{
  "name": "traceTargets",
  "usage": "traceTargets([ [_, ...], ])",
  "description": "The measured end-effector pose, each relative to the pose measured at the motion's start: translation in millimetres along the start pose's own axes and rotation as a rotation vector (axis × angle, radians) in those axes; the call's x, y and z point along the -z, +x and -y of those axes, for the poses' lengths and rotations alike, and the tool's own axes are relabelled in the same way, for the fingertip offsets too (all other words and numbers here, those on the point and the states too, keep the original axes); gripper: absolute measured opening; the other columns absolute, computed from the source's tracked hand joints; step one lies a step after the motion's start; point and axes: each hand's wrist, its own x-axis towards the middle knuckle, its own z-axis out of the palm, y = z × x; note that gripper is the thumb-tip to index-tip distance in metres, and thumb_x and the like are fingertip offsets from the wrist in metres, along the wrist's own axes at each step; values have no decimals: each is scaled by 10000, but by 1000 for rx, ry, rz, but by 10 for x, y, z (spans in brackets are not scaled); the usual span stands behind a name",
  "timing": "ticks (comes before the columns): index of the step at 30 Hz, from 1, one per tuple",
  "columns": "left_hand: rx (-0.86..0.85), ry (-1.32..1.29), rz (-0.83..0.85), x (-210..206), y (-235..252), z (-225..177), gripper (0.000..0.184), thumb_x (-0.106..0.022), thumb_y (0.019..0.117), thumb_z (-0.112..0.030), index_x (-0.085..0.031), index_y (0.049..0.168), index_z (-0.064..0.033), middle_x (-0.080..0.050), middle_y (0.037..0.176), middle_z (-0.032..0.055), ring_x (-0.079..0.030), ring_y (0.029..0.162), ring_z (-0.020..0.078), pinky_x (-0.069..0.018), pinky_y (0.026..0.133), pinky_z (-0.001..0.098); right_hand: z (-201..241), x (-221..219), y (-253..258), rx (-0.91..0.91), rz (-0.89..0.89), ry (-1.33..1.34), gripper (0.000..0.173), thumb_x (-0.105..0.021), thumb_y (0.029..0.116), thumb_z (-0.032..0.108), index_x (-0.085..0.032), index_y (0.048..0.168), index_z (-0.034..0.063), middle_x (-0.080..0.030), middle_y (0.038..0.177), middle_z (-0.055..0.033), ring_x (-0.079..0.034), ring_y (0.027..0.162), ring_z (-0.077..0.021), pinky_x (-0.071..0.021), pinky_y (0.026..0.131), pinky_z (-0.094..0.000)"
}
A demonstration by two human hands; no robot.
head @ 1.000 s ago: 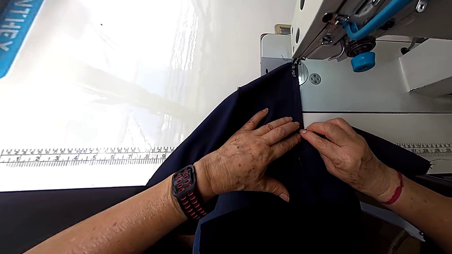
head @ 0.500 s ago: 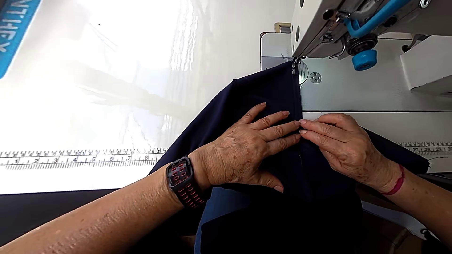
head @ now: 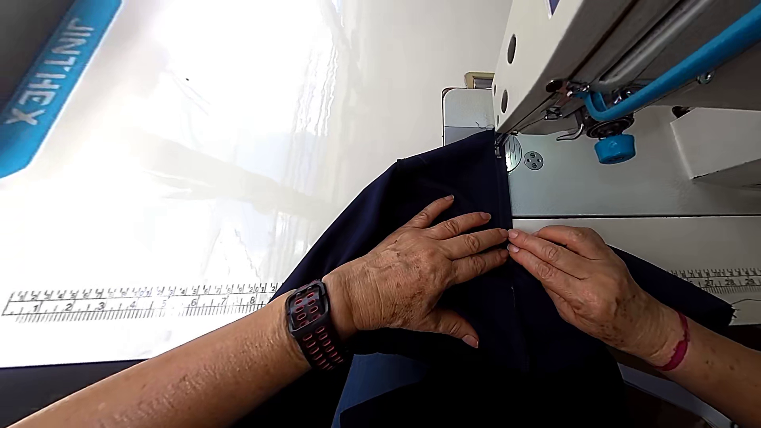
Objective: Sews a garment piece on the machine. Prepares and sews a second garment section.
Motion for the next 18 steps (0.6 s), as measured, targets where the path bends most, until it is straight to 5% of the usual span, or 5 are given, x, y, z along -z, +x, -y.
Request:
traceTargets([
  [8,-13,3,5,105,177,377,795,-486,887,-745,-628,1422,-175,-533,1540,34,-413,1486,267,-256,1192,649,-321,-69,243,5,0,-19,307,-512,991,54,-777,1148,62,-733,1243,-95,-642,1033,-259,-460,812,-376],
  [13,-38,25,-55,149,292,679,768,-458,891,-778,-660,1391,-232,-519,1446,282,-476,1387,427,-311,1165,623,-527,-121,422,32,-16,-40,317,-495,999,39,-776,1144,66,-739,1233,-90,-654,1065,-280,-466,850,-404],
  [18,-45,42,-59,196,381,861,788,-449,876,-798,-660,1391,-241,-521,1442,283,-477,1381,435,-306,1161,632,-678,-177,539,37,-33,-61,341,-474,996,29,-775,1151,72,-740,1236,-91,-661,1087,-301,-457,887,-438],
])
